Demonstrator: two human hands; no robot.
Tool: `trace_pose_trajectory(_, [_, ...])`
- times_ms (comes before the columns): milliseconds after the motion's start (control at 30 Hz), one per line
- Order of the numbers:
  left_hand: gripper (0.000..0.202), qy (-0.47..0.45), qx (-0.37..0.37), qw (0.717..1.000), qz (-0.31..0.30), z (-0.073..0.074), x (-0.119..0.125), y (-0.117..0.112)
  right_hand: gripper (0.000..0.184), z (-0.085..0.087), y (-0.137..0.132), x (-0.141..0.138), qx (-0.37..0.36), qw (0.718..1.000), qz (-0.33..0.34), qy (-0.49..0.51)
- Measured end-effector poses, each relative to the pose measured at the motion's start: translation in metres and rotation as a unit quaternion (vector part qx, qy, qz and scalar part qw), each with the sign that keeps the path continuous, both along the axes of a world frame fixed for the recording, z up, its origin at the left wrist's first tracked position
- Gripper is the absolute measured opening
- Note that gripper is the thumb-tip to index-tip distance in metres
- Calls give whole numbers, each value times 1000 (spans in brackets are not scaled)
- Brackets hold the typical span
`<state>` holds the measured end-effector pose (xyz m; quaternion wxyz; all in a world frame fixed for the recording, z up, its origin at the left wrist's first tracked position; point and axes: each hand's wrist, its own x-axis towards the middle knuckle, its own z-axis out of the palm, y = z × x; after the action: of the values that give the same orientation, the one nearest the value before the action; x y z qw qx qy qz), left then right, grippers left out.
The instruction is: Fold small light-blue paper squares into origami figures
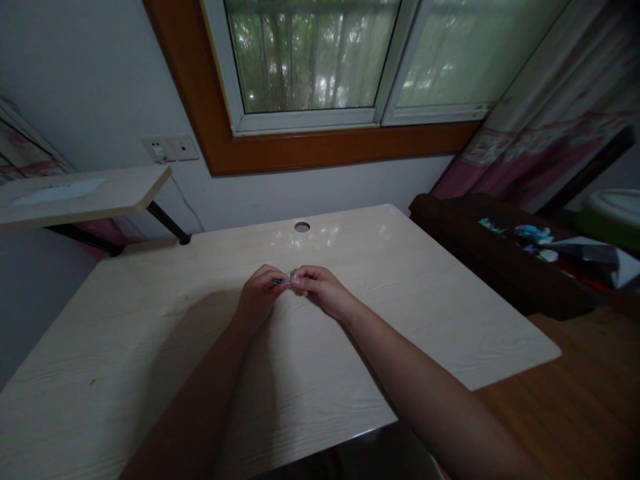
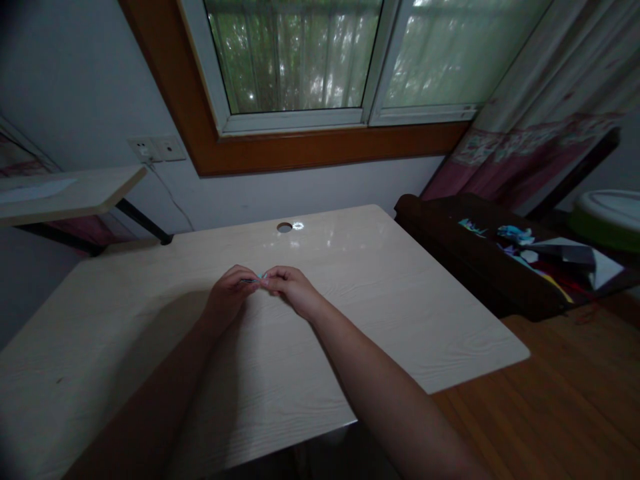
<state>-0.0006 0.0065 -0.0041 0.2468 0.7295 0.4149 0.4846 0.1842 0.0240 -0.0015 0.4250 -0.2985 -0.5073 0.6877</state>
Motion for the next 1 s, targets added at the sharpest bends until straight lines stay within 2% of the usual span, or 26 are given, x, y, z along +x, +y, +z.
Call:
trace_pose_trajectory(400, [10, -12, -13, 1000, 16, 0, 0, 0, 24, 5, -1, -1, -48, 998, -23, 21])
trace_pose_trajectory(733, [13, -22, -33, 999, 33, 0, -1, 0, 23, 11, -4, 0, -45, 997, -39, 41])
trace_pose_trajectory(1000, [17, -97, -80, 990, 65, -4, 0, 2, 29, -1, 5, -1, -13, 992, -128, 13])
